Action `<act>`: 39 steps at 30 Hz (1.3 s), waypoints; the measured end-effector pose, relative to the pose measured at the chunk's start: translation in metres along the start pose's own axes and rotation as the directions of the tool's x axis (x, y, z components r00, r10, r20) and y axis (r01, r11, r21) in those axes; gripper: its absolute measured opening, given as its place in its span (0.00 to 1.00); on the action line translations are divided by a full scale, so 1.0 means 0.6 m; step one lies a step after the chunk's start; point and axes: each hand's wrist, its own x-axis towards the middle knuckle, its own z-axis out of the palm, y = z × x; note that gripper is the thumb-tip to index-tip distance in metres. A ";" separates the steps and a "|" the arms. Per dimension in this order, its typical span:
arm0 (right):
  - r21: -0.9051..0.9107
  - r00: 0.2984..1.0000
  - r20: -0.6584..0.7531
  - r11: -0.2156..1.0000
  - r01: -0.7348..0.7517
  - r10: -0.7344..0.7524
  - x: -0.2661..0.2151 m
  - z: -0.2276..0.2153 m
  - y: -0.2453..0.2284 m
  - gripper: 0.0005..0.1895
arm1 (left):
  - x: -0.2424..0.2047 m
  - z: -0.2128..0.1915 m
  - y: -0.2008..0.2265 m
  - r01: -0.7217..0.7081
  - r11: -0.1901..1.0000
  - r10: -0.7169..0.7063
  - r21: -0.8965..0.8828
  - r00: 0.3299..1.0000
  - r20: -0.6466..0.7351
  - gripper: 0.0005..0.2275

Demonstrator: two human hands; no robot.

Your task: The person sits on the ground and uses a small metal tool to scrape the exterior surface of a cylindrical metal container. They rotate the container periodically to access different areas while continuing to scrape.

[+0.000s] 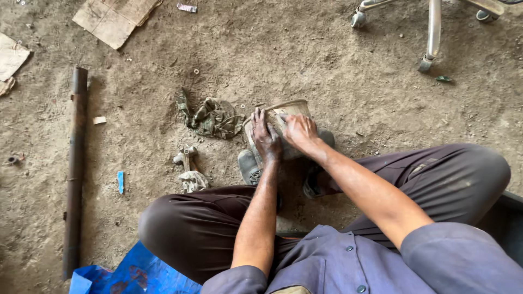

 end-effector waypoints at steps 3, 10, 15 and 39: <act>-0.033 0.984 -0.076 0.987 0.158 -0.160 -0.042 0.003 0.020 0.24 | -0.007 0.010 -0.006 -0.027 0.997 0.026 -0.066 0.999 -0.022 0.20; -0.022 0.995 -0.038 0.996 0.087 -0.088 -0.007 0.020 0.027 0.22 | -0.005 0.009 -0.004 -0.011 0.999 0.011 -0.051 1.000 -0.015 0.20; -0.038 0.950 -0.207 0.972 0.232 -0.235 -0.025 0.036 0.049 0.18 | -0.003 -0.009 0.019 0.009 0.999 -0.009 -0.047 1.000 0.002 0.20; -0.089 0.995 0.059 0.993 -0.080 0.086 0.021 0.010 0.079 0.29 | 0.004 -0.017 0.034 0.064 0.996 -0.064 -0.065 0.998 0.000 0.17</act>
